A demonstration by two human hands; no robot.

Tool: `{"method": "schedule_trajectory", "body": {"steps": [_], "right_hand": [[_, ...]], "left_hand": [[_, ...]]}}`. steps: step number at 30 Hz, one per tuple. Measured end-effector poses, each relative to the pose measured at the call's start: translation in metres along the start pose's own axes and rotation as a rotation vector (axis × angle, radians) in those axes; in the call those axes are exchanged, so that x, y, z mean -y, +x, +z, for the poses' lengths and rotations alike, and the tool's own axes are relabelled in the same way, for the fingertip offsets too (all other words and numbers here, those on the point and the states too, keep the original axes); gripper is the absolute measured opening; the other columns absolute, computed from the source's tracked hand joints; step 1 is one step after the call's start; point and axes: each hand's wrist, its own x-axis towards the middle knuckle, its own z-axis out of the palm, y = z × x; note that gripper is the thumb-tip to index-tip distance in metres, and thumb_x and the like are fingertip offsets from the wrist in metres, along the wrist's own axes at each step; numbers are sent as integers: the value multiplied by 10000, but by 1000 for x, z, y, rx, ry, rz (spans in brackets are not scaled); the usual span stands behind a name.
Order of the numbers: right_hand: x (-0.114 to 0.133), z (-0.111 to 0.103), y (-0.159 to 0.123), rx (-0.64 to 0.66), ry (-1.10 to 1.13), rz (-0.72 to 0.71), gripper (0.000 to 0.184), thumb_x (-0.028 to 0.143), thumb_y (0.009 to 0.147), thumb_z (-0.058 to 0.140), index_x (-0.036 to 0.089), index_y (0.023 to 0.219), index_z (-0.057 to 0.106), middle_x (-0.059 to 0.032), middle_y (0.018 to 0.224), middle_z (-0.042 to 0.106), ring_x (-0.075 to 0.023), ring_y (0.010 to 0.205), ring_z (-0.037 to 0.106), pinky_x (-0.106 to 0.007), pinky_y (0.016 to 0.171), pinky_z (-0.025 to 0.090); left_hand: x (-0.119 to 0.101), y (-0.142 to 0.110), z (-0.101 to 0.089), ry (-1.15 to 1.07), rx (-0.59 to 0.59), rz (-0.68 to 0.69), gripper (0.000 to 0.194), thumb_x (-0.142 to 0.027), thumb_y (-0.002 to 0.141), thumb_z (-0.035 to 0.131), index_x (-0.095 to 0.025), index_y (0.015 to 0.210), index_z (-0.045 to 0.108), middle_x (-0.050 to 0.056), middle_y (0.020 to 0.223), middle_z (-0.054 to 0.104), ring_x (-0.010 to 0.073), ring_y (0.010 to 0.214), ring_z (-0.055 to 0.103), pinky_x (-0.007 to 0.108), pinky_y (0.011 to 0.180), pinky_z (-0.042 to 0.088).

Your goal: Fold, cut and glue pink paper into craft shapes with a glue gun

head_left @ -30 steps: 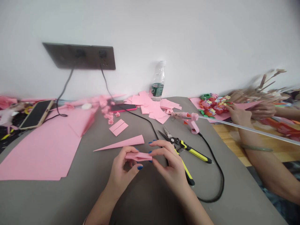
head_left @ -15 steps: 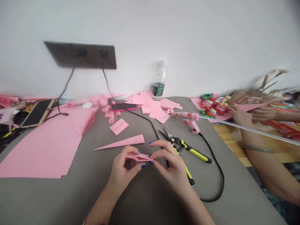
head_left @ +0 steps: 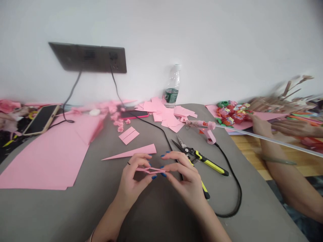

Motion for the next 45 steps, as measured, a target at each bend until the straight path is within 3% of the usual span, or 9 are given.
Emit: {"method": "schedule_trajectory", "body": {"steps": [5, 12, 24, 31, 38, 45], "right_hand": [[1, 2, 0, 20, 10, -5, 119, 174, 921, 667, 272, 866, 707, -57, 1028, 749, -264, 1039, 671, -466, 899, 540], [3, 3, 0, 43, 16, 8, 110, 193, 934, 662, 273, 871, 704, -51, 1001, 759, -262, 1045, 679, -455, 911, 537], [6, 6, 1, 35, 90, 1, 97, 176, 915, 680, 269, 942, 674, -36, 954, 741, -230, 973, 676, -419, 898, 533], [7, 5, 2, 69, 43, -25, 141, 135, 910, 664, 270, 871, 654, -21, 882, 719, -222, 910, 665, -408, 861, 514], [9, 4, 2, 111, 51, -26, 171, 102, 910, 651, 261, 851, 626, 1, 805, 713, -205, 837, 647, -387, 798, 482], [5, 1, -1, 39, 79, -13, 166, 100, 905, 651, 256, 850, 632, 9, 791, 708, -198, 815, 639, -382, 799, 469]], "left_hand": [[-2, 2, 0, -86, 25, 22, 155, -271, 863, 761, -219, 962, 654, 74, 1040, 694, 206, 909, 677, 269, 712, 531], [-5, 4, -1, -41, 38, 66, 109, -268, 873, 755, -210, 922, 676, 29, 872, 678, 173, 793, 659, 258, 703, 507], [-6, 2, 0, -27, 34, 83, 87, -286, 900, 723, -207, 893, 687, 39, 854, 688, 174, 769, 660, 267, 689, 512], [-7, 1, -1, -27, 69, 167, 92, -172, 894, 727, -234, 948, 688, 13, 896, 676, 137, 797, 645, 226, 723, 498], [-8, 0, 0, -31, 85, 149, 84, -194, 897, 731, -227, 946, 672, 11, 888, 659, 143, 809, 629, 229, 732, 490], [-3, 1, -2, -141, -18, 76, 213, -244, 830, 808, -231, 974, 653, 15, 924, 621, 161, 829, 608, 250, 725, 493]]}}
